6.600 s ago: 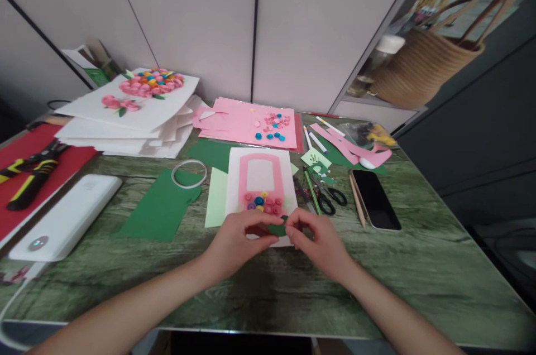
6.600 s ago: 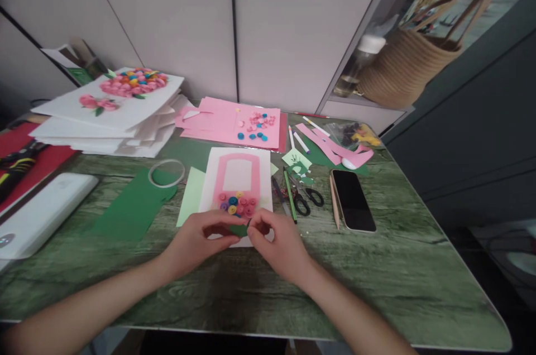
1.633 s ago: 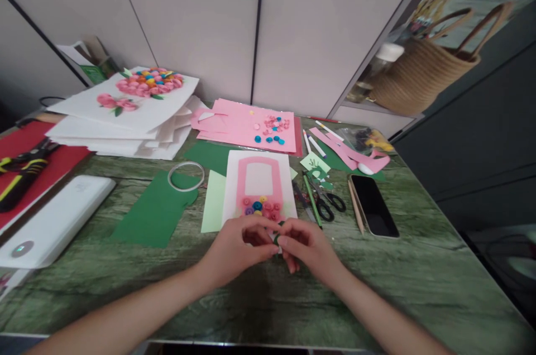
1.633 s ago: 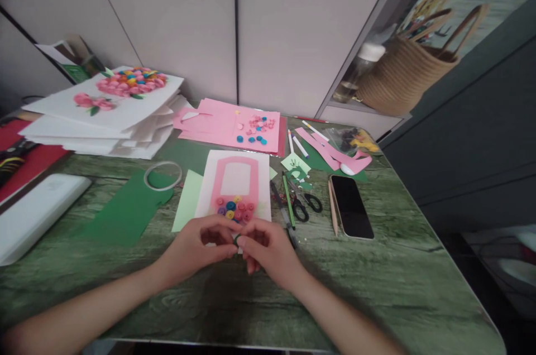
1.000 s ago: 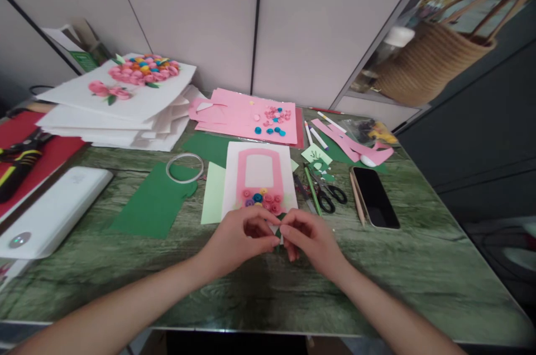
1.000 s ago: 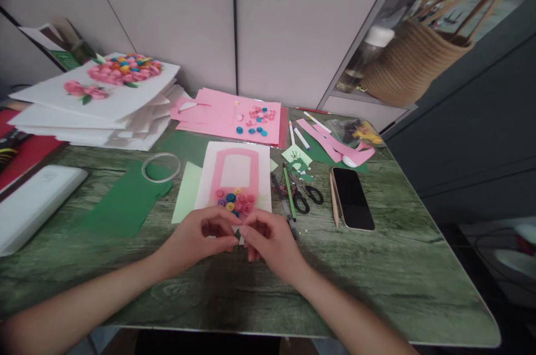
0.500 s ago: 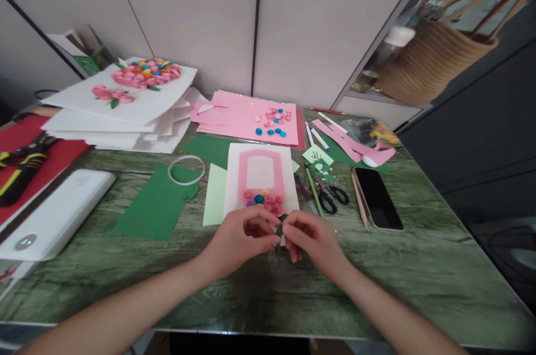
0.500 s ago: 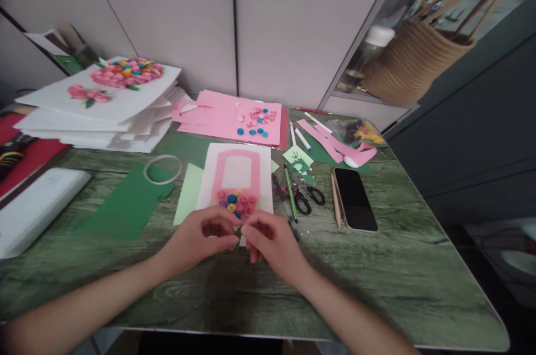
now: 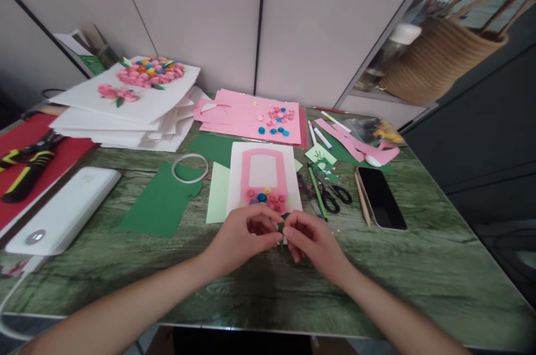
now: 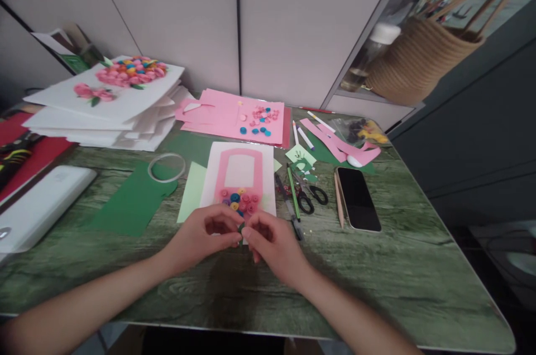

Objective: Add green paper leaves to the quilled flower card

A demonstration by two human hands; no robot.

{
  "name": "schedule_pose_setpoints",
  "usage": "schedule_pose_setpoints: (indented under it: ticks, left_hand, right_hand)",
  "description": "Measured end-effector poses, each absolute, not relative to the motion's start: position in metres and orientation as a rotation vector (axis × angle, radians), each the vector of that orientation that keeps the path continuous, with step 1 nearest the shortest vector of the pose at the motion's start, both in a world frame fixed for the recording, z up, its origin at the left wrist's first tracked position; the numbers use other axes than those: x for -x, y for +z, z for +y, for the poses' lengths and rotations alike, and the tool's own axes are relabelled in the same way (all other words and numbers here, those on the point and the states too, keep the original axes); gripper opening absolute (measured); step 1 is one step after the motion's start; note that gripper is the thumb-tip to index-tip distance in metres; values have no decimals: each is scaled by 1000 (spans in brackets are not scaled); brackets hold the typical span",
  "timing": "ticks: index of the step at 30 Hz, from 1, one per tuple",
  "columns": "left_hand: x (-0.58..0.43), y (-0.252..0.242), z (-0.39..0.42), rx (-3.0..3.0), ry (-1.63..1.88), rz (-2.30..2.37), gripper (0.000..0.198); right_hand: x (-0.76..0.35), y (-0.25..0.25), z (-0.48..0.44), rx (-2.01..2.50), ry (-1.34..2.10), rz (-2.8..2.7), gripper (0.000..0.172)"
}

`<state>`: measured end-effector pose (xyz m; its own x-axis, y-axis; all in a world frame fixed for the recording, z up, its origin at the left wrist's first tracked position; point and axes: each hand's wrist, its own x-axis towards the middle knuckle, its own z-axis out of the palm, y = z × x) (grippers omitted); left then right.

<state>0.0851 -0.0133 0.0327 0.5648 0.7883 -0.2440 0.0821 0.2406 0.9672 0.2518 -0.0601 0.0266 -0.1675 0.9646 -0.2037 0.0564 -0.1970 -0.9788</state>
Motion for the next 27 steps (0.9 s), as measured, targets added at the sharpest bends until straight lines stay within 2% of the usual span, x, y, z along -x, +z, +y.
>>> schedule_pose_setpoints:
  ticks: [11,27]
  left_hand:
    - [-82,29,-6,-1088,518,785,22]
    - [-84,36,-7,-1147,478,900,14]
  right_hand:
    - [-253,22,-61,1360,1453,-1357,22]
    - [-253,23,-61,1314,1612,-1344,21]
